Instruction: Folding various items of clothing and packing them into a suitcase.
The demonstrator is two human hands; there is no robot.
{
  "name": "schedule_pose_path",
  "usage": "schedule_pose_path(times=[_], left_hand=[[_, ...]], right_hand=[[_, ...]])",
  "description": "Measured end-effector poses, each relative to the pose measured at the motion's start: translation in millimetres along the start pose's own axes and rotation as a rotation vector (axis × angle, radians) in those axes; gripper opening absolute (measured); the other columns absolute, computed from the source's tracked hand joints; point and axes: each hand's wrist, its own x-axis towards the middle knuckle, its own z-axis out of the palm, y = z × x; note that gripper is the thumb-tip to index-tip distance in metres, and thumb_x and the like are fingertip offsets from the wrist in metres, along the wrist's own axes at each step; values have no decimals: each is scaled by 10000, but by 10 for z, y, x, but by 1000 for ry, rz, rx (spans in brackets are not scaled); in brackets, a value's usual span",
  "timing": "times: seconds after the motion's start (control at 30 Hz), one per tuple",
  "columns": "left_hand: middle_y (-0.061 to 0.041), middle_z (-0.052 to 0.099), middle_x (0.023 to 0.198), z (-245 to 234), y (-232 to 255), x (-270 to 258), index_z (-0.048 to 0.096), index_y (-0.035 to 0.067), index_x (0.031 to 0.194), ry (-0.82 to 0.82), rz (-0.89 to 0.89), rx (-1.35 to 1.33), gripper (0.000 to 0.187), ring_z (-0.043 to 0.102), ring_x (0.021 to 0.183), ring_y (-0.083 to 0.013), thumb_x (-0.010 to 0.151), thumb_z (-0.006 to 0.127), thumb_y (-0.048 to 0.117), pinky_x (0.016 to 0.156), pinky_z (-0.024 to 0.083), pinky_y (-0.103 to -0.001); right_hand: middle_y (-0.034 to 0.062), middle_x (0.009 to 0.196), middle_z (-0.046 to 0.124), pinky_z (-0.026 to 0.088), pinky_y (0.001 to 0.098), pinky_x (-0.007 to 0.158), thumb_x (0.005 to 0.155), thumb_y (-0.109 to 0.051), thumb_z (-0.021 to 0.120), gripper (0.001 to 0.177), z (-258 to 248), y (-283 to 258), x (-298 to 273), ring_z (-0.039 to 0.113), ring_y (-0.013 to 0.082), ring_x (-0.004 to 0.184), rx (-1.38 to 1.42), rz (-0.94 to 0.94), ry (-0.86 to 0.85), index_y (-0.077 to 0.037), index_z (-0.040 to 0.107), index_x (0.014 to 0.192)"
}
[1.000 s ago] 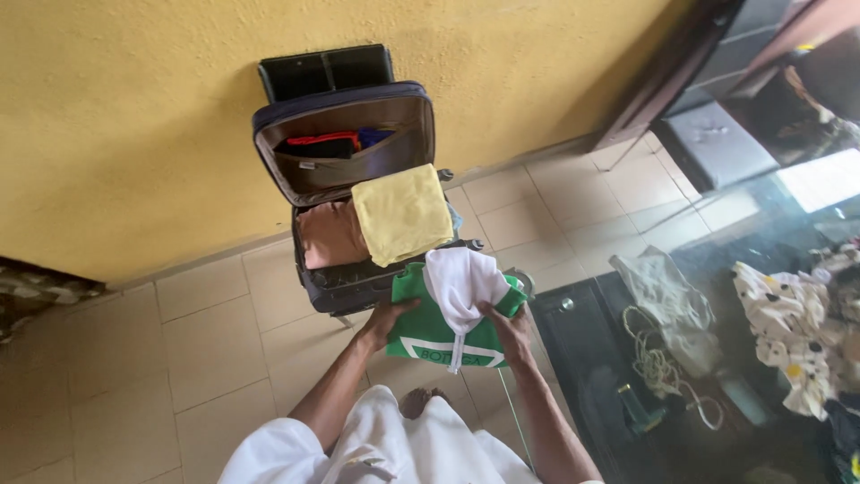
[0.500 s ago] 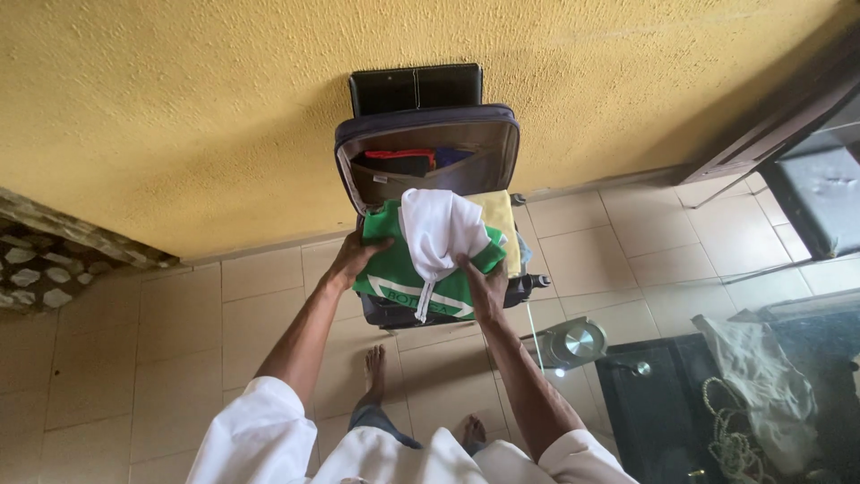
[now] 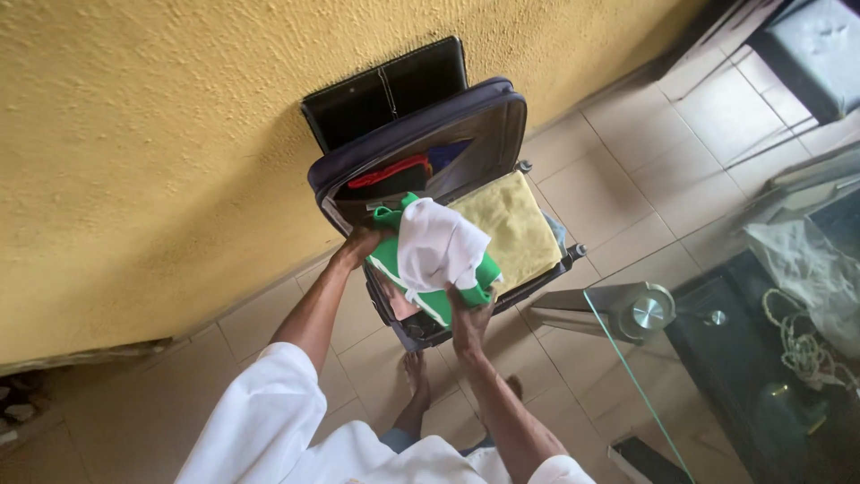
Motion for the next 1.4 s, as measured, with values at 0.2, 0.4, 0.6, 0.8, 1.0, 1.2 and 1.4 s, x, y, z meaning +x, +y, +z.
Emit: schedule_pose_path(times=[0.2,0.4,0.6,0.8,1.0,1.2,1.4], left_hand=[[-149,732,1252,33,-286,420,633,121,1364,22,-14,221,645,690,1133,-261,742,722,265,986,543,-387],[-209,564,1432,217,-870,1044,476,106,1485,78,-23,565,829,550,1315,-377,746,746,368,1109,433,-452],[-217,585,1401,363,-878,1023,521,91,1439,199,141,883,781,522,1314,-410,818,774,491,1129,374,-510],[-238,564,1460,438,-811,115,533,36,1457,516,420,639,652,499,1394,-409,905,730,321,1211,371,-506],[-298,195,1633,985,-1413,-398,279,-11,1580,580,131,158,857,204,1513,-431,973,555,527,1185,236,-550],[-301,126,1704,1175,-1395,-328,286,7,1613,618,326,216,818,97,1581,-473,1036,455,562,1261,116,-563],[-276,145,1701,1293,-1986,339,252,21,1617,516,298,279,860,134,1586,-428,1010,490,581,1279,132,-531]], right_hand=[[117,1223,657,584,354,926,736,-161,901,792,323,1178,-279,660,244,1099,229,336,157,-46,438,1369],[101,1230,716,540,350,937,774,-198,891,639,231,1873,-50,684,233,1126,106,488,103,-19,616,1323],[134,1240,699,568,524,956,806,-213,796,639,126,1503,173,697,329,1099,289,829,-10,-22,578,1375],[168,1480,438,420,526,1115,814,-358,795,881,-78,345,0,448,311,1364,-724,435,-10,-78,339,1515],[214,1642,317,240,551,1242,880,-457,735,862,417,714,690,274,423,1534,-987,-616,-376,-50,384,1554],[247,1606,340,217,569,1225,834,-449,745,874,333,1562,345,290,468,1491,-1049,-569,-591,-90,392,1548],[262,1544,403,266,603,1146,767,-488,781,946,348,1351,503,351,488,1421,-977,-649,-526,-90,409,1540]])
